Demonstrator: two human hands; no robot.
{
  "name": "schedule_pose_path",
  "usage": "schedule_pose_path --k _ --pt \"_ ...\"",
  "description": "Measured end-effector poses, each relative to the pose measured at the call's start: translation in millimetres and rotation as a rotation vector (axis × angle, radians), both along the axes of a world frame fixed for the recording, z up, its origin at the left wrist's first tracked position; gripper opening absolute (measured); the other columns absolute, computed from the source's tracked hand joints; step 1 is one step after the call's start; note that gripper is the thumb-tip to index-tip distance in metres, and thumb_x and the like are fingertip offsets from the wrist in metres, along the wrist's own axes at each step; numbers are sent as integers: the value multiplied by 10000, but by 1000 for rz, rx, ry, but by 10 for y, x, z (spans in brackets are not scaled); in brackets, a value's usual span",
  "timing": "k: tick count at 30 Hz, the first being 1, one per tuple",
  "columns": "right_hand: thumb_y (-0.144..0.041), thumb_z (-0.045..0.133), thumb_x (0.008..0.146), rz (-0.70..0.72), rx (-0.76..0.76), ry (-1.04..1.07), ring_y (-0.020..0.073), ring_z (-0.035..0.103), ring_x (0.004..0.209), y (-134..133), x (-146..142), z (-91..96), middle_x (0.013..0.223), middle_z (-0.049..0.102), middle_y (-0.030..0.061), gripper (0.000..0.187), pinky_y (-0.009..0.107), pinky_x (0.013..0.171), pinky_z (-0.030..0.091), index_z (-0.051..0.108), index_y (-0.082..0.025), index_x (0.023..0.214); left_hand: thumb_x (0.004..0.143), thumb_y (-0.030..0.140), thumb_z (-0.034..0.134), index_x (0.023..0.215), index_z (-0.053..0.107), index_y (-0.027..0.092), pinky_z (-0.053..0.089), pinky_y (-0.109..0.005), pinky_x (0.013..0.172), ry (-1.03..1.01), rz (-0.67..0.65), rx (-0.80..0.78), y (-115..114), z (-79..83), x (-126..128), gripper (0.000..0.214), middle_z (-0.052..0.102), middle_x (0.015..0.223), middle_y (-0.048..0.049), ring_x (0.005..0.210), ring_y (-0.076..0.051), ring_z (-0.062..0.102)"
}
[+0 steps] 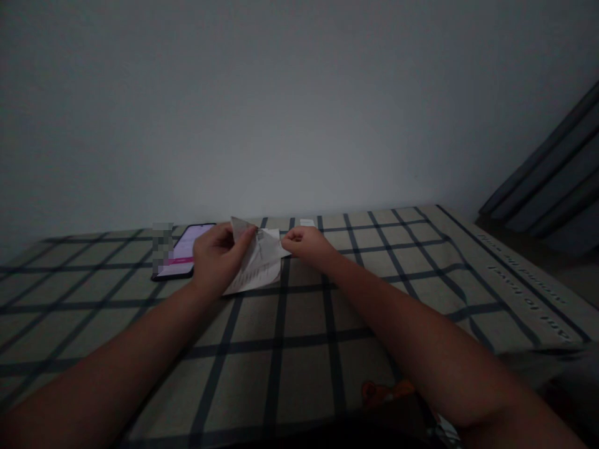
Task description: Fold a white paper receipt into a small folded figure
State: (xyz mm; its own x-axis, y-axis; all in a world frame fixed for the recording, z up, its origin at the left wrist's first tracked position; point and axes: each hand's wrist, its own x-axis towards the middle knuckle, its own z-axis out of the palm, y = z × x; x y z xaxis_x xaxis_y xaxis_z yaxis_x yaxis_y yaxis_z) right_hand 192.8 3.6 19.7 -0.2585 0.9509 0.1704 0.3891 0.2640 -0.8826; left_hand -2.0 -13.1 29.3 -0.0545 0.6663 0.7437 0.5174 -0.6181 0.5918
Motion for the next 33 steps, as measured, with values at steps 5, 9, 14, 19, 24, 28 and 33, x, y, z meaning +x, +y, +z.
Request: schedule_pose_path --k 5,9,14,19,24,28,33 --pt "-240 575 748 -39 -42 12 120 528 588 63 46 -27 628 592 16 100 250 563 381 595 -164 688 776 341 700 764 710 176 470 -244 600 -224 -25 -43 38 26 -35 165 700 741 -25 666 -146 623" --pt "-204 570 741 -82 -45 6 116 521 567 114 98 -29 606 592 20 102 247 550 380 587 -164 648 761 363 711 758 692 164 461 -232 581 -358 -41 -83 137 31 -92 200 684 722 -15 651 -138 606" --pt "-223 544 769 -161 -76 91 89 479 524 144 127 0 587 565 1 159 220 511 357 555 -165 622 743 383 722 735 663 160 437 -222 551 -480 -97 -121 268 -9 -155 231 641 674 5 598 -120 565" --pt "-357 504 848 -49 -44 195 96 496 568 81 84 43 667 585 10 241 227 529 368 605 -163 748 734 387 724 745 653 160 444 -233 575 -489 -156 -197 264 -36 -144 238 651 710 -5 626 -130 571" --pt "-402 569 836 136 26 71 115 528 621 20 48 18 684 601 13 261 256 598 393 640 -157 780 718 361 737 778 649 166 458 -243 591 -573 -267 -276 284 -92 -106 222 664 743 -8 647 -141 597" --pt "-377 572 838 119 93 46 111 520 609 50 74 -17 658 587 8 255 254 585 377 639 -146 753 690 368 760 796 660 160 470 -254 571 -718 -344 -443 343 -148 -82 253 658 699 -10 603 -148 609" --pt "-373 591 823 33 121 21 107 508 611 86 105 -9 666 587 10 248 244 571 367 653 -137 782 658 411 804 904 699 118 501 -301 605 -570 -401 -646 287 -145 -45 397 711 772 -86 658 -200 662"
